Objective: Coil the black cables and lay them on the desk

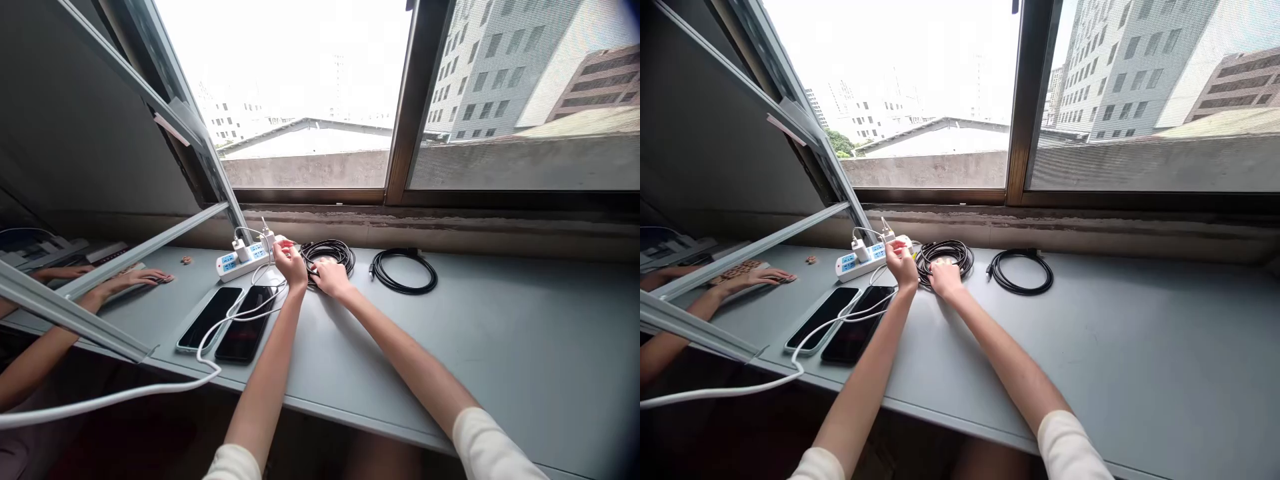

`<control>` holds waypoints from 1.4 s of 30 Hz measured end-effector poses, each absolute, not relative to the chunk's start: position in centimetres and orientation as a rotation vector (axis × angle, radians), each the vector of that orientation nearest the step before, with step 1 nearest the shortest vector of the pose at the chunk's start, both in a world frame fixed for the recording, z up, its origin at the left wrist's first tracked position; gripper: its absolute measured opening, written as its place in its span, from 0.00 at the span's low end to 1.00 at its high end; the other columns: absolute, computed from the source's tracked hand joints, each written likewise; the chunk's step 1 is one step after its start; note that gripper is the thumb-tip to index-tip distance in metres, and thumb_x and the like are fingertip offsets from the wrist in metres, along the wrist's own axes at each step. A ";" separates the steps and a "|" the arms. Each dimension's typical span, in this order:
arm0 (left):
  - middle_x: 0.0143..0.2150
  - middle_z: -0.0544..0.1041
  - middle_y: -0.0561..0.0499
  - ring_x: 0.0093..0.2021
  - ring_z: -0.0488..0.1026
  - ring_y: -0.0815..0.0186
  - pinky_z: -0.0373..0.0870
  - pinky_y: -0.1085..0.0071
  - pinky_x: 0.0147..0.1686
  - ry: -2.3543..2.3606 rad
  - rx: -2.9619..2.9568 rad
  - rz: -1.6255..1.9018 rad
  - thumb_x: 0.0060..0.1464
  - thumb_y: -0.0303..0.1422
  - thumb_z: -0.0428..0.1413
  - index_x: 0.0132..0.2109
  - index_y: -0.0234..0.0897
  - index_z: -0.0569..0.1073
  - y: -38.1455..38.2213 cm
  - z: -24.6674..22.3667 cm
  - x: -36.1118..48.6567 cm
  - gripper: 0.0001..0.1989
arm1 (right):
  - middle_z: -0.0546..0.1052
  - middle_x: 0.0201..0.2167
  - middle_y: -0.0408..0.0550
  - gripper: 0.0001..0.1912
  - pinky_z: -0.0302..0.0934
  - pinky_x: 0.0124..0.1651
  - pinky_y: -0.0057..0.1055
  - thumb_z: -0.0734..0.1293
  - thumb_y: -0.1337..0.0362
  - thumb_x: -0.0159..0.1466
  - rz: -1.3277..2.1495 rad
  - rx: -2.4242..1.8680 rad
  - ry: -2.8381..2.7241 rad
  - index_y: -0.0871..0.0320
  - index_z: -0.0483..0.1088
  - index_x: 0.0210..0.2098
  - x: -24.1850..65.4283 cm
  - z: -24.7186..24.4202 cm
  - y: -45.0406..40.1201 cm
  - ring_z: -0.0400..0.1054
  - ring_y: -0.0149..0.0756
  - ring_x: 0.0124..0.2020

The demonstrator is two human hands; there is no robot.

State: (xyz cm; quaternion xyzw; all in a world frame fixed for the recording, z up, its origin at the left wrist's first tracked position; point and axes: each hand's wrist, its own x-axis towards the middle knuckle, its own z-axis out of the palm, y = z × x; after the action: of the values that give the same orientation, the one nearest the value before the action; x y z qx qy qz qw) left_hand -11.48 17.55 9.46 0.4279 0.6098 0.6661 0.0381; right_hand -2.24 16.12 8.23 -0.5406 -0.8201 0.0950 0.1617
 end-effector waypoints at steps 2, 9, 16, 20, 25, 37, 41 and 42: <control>0.35 0.70 0.48 0.35 0.69 0.65 0.67 0.69 0.39 1.865 1.321 2.025 0.49 0.26 0.42 0.33 0.38 0.60 17.7 9.4 -11.6 0.05 | 0.70 0.46 0.50 0.13 0.61 0.48 0.42 0.62 0.59 0.64 0.288 -1.550 -2.320 0.60 0.68 0.44 -2.0 8.4 16.3 0.64 0.39 0.49; 0.38 0.70 0.47 0.37 0.69 0.65 0.66 0.68 0.42 1.947 1.421 1.873 0.51 0.27 0.41 0.36 0.38 0.62 17.4 9.5 -11.3 0.07 | 0.70 0.49 0.53 0.19 0.58 0.48 0.37 0.51 0.59 0.69 0.255 -1.610 -2.102 0.60 0.65 0.51 -0.9 10.6 16.6 0.62 0.40 0.52; 0.43 0.73 0.42 0.50 0.67 0.55 0.61 0.57 0.51 2.080 1.584 1.425 0.59 0.35 0.40 0.40 0.37 0.69 17.6 8.4 -11.1 0.14 | 0.78 0.31 0.44 0.22 0.59 0.38 0.26 0.56 0.47 0.63 0.398 -1.595 -2.097 0.52 0.75 0.33 1.5 12.5 17.2 0.71 0.36 0.39; 0.54 0.67 0.39 0.57 0.61 0.55 0.55 0.59 0.56 2.103 1.730 1.267 0.60 0.38 0.42 0.53 0.33 0.65 17.4 8.1 -11.0 0.19 | 0.76 0.42 0.43 0.18 0.60 0.45 0.31 0.56 0.51 0.65 0.379 -1.706 -1.932 0.51 0.72 0.44 3.3 12.9 18.1 0.68 0.35 0.45; 0.57 0.67 0.39 0.59 0.60 0.55 0.50 0.59 0.60 1.984 1.931 0.938 0.53 0.31 0.52 0.55 0.33 0.67 17.1 6.9 -10.6 0.21 | 0.70 0.47 0.51 0.16 0.62 0.48 0.42 0.62 0.58 0.64 0.520 -1.961 -1.780 0.61 0.67 0.48 4.9 10.5 19.7 0.67 0.38 0.46; 0.43 0.75 0.42 0.44 0.72 0.59 0.65 0.63 0.47 1.962 1.790 1.158 0.55 0.34 0.50 0.49 0.32 0.69 18.5 6.8 -11.4 0.16 | 0.72 0.40 0.48 0.14 0.65 0.43 0.38 0.63 0.57 0.63 0.784 -1.748 -1.636 0.62 0.68 0.41 5.9 8.0 22.0 0.68 0.35 0.40; 0.37 0.74 0.45 0.36 0.72 0.62 0.68 0.66 0.41 1.913 1.724 1.304 0.54 0.35 0.51 0.47 0.33 0.69 18.6 6.7 -11.4 0.15 | 0.72 0.38 0.46 0.12 0.65 0.39 0.34 0.63 0.60 0.63 0.944 -1.475 -1.602 0.63 0.68 0.40 6.0 8.6 21.8 0.68 0.33 0.36; 0.37 0.73 0.45 0.36 0.72 0.62 0.68 0.65 0.41 1.906 1.704 1.340 0.55 0.36 0.50 0.47 0.33 0.69 18.5 6.8 -11.4 0.15 | 0.72 0.36 0.46 0.11 0.65 0.37 0.33 0.64 0.60 0.63 0.994 -1.384 -1.597 0.64 0.68 0.39 5.9 9.0 21.6 0.68 0.32 0.35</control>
State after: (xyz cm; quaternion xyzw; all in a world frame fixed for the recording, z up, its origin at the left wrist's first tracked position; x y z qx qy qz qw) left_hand -11.40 18.52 6.76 0.5855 0.6549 0.4606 0.1272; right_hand 5.88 21.58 8.97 -0.5450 -0.6290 0.3914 0.3925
